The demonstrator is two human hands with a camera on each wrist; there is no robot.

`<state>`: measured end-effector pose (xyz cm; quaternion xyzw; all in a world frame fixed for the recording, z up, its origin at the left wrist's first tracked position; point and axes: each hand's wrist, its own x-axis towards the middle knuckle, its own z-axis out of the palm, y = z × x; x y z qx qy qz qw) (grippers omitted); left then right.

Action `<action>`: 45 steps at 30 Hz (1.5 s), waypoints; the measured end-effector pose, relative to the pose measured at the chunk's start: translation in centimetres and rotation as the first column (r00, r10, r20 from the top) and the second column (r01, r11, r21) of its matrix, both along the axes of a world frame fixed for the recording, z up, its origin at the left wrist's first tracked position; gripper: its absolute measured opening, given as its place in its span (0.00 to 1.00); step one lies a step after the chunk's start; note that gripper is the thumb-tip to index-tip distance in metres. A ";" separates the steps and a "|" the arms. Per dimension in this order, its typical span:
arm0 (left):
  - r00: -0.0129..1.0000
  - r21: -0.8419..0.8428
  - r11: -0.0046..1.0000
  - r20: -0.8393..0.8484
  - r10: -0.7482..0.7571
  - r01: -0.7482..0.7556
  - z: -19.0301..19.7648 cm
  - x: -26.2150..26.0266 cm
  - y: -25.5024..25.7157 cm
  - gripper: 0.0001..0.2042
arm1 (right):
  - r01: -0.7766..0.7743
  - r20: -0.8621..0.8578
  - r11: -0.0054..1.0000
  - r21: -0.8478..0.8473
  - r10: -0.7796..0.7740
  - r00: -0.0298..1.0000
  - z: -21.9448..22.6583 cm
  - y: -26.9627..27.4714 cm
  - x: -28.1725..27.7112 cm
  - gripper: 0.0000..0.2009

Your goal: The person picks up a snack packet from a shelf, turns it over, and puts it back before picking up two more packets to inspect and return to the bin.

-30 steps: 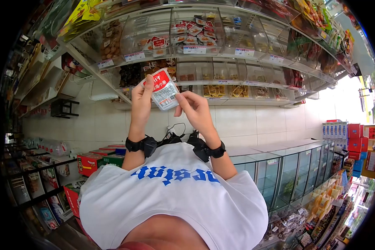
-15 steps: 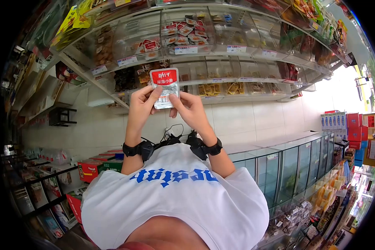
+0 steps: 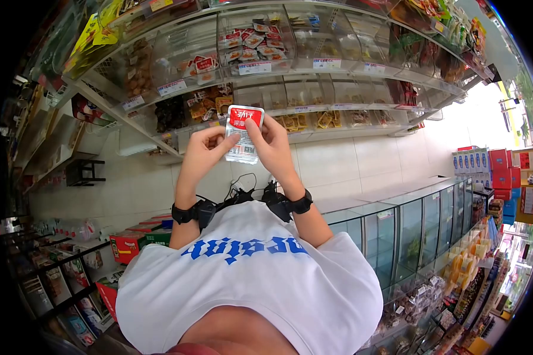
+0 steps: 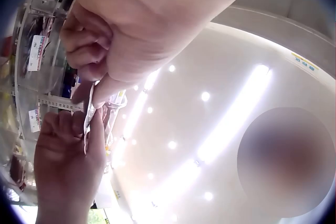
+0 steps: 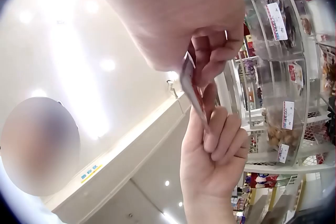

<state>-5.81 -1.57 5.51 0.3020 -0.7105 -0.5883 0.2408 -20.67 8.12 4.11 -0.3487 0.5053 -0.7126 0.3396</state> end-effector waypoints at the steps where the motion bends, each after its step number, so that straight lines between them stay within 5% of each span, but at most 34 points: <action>1: 0.999 -0.058 0.998 0.017 0.029 -0.028 -0.2 -0.3 0.1 0.19 | 0.030 -0.044 0.999 0.018 -0.029 0.999 -0.4 -0.1 0.0 0.10; 2: 0.997 -0.107 0.991 -0.037 0.072 -0.075 -0.3 -0.6 0.3 0.21 | 0.099 -0.192 0.988 0.120 -0.074 0.979 -0.7 0.0 -0.1 0.11; 5: 0.976 -0.132 0.979 -0.168 0.135 -0.158 -0.3 -1.8 1.1 0.26 | 0.205 -0.692 0.976 -0.072 -0.197 0.695 -0.3 -0.5 0.5 0.15; 10: 0.960 -0.008 0.982 -0.212 0.182 -0.187 -1.3 -1.8 0.2 0.25 | -0.099 -0.662 0.994 -0.041 0.047 0.748 -0.7 -0.3 2.5 0.33; 13: 0.973 0.140 0.973 -0.118 0.199 -0.182 -0.2 0.4 -1.4 0.23 | 0.171 -0.684 0.985 -0.019 -0.138 0.716 -0.4 -0.3 1.2 0.32; 14: 0.967 0.147 0.972 -0.152 0.205 -0.183 0.2 0.4 -1.2 0.23 | 0.184 -0.627 0.982 -0.028 -0.161 0.762 0.0 -0.5 1.0 0.24; 16: 0.958 0.142 0.971 -0.190 0.217 -0.192 0.6 0.4 -1.0 0.19 | -0.120 -0.299 0.972 0.201 0.178 0.938 -0.8 -0.4 0.2 0.18; 17: 0.955 0.110 0.973 -0.200 0.221 -0.202 0.2 0.2 -1.1 0.18 | -0.289 -0.095 0.920 0.264 0.323 0.942 -1.1 -0.3 0.0 0.16; 19: 0.947 0.041 0.974 -0.227 0.228 -0.224 -0.6 -0.4 -1.4 0.15 | -0.227 -0.063 0.957 0.180 0.242 0.968 -0.7 -0.5 0.7 0.12; 22: 0.947 0.226 0.965 -0.259 0.191 -0.132 -0.9 -0.7 -1.0 0.12 | -0.123 0.090 0.985 0.120 0.112 0.990 -0.3 -0.8 0.8 0.12; 26: 0.969 0.233 0.962 -0.164 0.185 -0.144 -0.9 -0.3 -1.3 0.12 | -0.220 0.101 0.966 0.136 0.207 0.973 -1.9 -0.7 0.2 0.12; 29: 0.999 0.312 0.950 -0.003 0.036 -0.034 0.1 0.3 -2.0 0.12 | -0.010 0.006 0.992 0.127 0.009 1.000 -2.5 -1.7 -1.3 0.11; 31: 0.996 0.340 0.938 0.046 -0.083 0.062 -0.5 0.1 -2.5 0.12 | -0.014 0.072 0.993 0.120 0.005 0.997 -3.0 -2.1 -2.1 0.11; 34: 1.000 0.322 0.947 -0.026 0.008 0.001 -2.2 -1.1 -2.3 0.11 | 0.133 0.110 0.988 0.084 -0.142 0.984 -3.2 -3.4 -1.8 0.12; 37: 0.995 0.342 0.937 -0.046 0.093 -0.072 -2.7 -1.8 -3.3 0.09 | 0.077 0.259 0.993 0.093 -0.099 0.961 -3.1 -5.0 -1.8 0.11; 41: 0.975 0.302 0.935 -0.053 0.214 -0.188 -3.8 -2.5 -6.0 0.11 | -0.170 0.162 0.975 0.142 0.146 0.976 -3.5 -6.8 -0.8 0.14; 45: 0.975 0.255 0.953 -0.105 0.197 -0.165 -4.6 -3.1 -9.1 0.22 | -0.199 0.094 0.946 0.256 0.181 0.979 -5.1 -10.0 -2.3 0.13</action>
